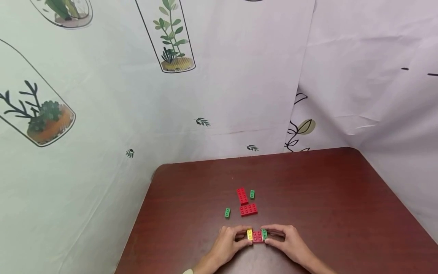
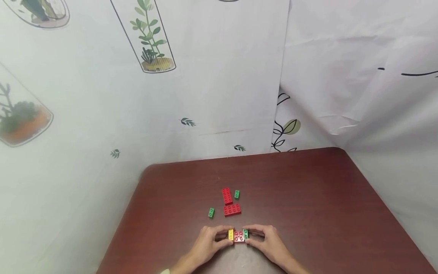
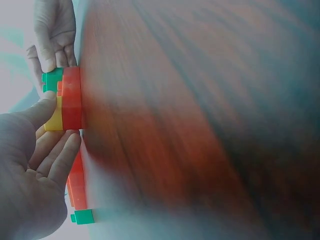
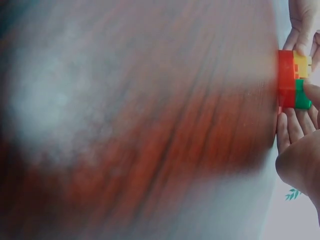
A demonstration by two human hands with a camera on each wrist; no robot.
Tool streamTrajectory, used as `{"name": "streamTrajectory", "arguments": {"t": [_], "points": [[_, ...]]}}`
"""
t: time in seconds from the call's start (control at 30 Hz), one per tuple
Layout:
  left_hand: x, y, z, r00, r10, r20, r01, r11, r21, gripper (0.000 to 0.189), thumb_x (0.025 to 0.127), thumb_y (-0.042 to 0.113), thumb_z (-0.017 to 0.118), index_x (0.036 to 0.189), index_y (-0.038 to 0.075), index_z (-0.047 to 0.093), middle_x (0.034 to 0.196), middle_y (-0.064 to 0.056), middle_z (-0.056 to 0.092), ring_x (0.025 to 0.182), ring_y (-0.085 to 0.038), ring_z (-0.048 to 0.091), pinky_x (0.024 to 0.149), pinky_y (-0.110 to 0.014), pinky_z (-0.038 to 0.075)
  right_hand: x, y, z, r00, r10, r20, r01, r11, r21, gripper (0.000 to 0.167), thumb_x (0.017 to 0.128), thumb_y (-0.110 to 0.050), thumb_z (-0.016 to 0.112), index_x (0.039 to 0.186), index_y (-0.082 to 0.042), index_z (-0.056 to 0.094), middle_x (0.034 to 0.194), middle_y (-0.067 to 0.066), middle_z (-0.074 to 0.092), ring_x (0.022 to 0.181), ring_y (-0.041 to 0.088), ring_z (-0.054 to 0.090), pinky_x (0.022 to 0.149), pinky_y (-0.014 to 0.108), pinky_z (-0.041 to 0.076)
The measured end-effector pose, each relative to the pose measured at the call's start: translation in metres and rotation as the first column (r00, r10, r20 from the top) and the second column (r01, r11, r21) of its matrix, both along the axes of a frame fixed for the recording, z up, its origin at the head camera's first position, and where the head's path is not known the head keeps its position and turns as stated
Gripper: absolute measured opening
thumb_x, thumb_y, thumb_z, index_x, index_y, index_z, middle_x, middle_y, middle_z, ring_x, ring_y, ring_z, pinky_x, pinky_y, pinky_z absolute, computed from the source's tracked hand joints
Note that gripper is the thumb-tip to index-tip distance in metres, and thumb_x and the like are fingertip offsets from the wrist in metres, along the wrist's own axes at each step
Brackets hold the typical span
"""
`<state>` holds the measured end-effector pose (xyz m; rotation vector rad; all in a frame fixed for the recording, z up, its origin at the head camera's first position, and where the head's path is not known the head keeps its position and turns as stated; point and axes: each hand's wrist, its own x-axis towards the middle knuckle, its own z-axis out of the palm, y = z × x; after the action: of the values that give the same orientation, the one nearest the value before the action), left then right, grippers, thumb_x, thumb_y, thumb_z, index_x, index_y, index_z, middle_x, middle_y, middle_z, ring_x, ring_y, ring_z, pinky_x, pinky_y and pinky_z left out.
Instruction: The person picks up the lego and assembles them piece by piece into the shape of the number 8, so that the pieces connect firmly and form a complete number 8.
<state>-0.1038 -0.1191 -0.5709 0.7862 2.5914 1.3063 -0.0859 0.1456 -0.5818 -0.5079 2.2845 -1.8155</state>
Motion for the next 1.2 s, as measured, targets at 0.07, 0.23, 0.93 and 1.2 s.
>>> {"name": "streamTrajectory", "arguments": {"t": [0.07, 0.23, 0.93, 1.2], "points": [[0.0002, -0.0001, 0.0006, 1.000, 0.002, 0.009, -0.002, 1.000, 0.001, 0.039, 0.091, 0.025, 0.084, 0.127, 0.010, 0.078, 0.119, 0.001, 0.077, 0.104, 0.000, 0.069, 0.082, -0.014, 0.055, 0.0001, -0.0003, 0.0001, 1.000, 0.000, 0.002, 0.000, 1.000, -0.001, 0.038, 0.094, -0.014, 0.082, 0.130, -0.002, 0.074, 0.126, 0.017, 0.074, 0.115, 0.019, 0.073, 0.087, 0.026, 0.060], [0.0013, 0.0000, 0.0025, 1.000, -0.005, -0.022, 0.005, 1.000, 0.000, 0.038, 0.091, 0.025, 0.084, 0.126, 0.011, 0.078, 0.118, 0.001, 0.078, 0.103, -0.001, 0.070, 0.081, -0.014, 0.056, 0.0003, -0.0009, 0.0002, 1.000, -0.004, 0.005, 0.004, 1.000, -0.003, 0.038, 0.093, -0.009, 0.083, 0.129, -0.002, 0.074, 0.125, 0.017, 0.075, 0.112, 0.021, 0.074, 0.086, 0.028, 0.061], [0.0017, 0.0030, 0.0043, 0.992, -0.007, -0.123, -0.004, 0.996, -0.090, 0.031, 0.093, 0.026, 0.085, 0.121, 0.016, 0.079, 0.117, 0.007, 0.077, 0.103, 0.002, 0.069, 0.080, -0.018, 0.058, -0.0007, -0.0040, -0.0008, 0.992, -0.046, -0.119, 0.055, 0.996, 0.073, 0.037, 0.088, -0.012, 0.088, 0.122, -0.003, 0.077, 0.116, 0.012, 0.078, 0.103, 0.014, 0.076, 0.082, 0.026, 0.061], [0.0014, 0.0033, 0.0044, 0.993, 0.011, -0.119, -0.025, 0.993, -0.113, 0.033, 0.091, 0.029, 0.085, 0.121, 0.017, 0.079, 0.117, 0.008, 0.077, 0.102, 0.002, 0.070, 0.079, -0.017, 0.057, -0.0017, -0.0047, -0.0025, 0.989, -0.052, -0.140, 0.064, 0.994, 0.083, 0.037, 0.087, -0.011, 0.088, 0.121, -0.002, 0.078, 0.115, 0.012, 0.079, 0.102, 0.013, 0.076, 0.081, 0.028, 0.062]]}}
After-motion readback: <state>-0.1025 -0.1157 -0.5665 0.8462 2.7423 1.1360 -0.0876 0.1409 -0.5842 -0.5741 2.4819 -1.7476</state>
